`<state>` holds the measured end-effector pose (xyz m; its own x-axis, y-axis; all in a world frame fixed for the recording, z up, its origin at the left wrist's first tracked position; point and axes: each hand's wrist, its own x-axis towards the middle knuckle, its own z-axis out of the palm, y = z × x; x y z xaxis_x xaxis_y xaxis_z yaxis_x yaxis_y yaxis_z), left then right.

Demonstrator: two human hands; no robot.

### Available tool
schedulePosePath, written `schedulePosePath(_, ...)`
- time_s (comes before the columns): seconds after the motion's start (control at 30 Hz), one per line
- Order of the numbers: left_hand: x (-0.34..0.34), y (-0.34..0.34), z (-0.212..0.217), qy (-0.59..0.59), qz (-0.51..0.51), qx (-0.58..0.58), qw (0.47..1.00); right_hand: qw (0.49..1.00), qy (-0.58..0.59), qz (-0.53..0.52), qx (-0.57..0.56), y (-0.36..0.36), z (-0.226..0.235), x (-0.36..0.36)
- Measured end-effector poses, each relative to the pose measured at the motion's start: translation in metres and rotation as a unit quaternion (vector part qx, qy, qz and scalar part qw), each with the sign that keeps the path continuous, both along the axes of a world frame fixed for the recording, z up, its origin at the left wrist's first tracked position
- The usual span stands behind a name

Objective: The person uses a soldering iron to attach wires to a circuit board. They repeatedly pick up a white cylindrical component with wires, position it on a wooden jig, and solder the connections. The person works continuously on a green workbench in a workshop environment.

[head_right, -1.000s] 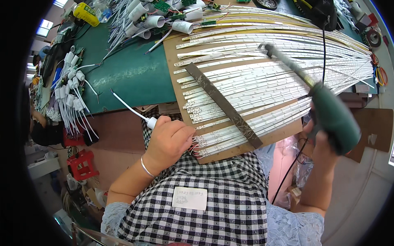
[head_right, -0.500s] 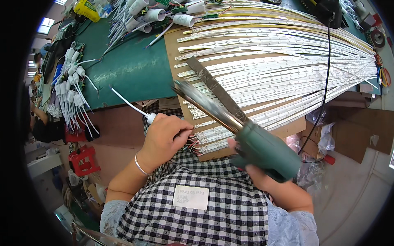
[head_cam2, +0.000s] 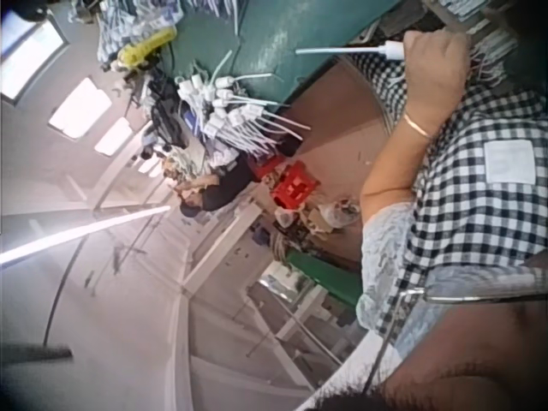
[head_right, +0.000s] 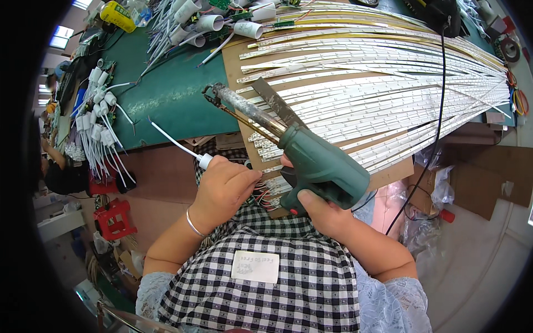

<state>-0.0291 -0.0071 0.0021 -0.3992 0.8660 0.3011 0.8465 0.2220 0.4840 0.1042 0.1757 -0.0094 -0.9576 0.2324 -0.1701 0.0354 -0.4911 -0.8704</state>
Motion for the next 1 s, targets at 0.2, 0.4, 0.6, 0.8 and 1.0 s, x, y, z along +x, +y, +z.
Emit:
schedulePosePath(0.2, 0.002, 0.0, 0.003, 0.086, -0.019, -0.008, 0.996, 0.998, -0.01, 0.04, -0.054, 0.009, 0.011, 0.024)
schedulePosePath(0.4, 0.004, 0.001, 0.01, 0.093, -0.024, -0.035, 0.995, 0.989, -0.049, 0.036, 0.133, 0.045, 0.012, 0.087)
schedulePosePath(0.6, 0.002, 0.002, 0.013, 0.123, -0.041, -0.055, 0.99, 0.941, -0.06, 0.016, 0.334, 0.033, 0.006, 0.093)
schedulePosePath(0.8, 0.002, 0.003, 0.016, 0.132, -0.048, -0.069, 0.988, 0.93, -0.023, 0.061, 0.361, 0.036, 0.003, 0.096)
schedulePosePath(1.0, 0.002, 0.003, 0.016, 0.134, -0.048, -0.073, 0.987, 0.906, 0.023, 0.115, 0.407, 0.042, -0.005, 0.098)
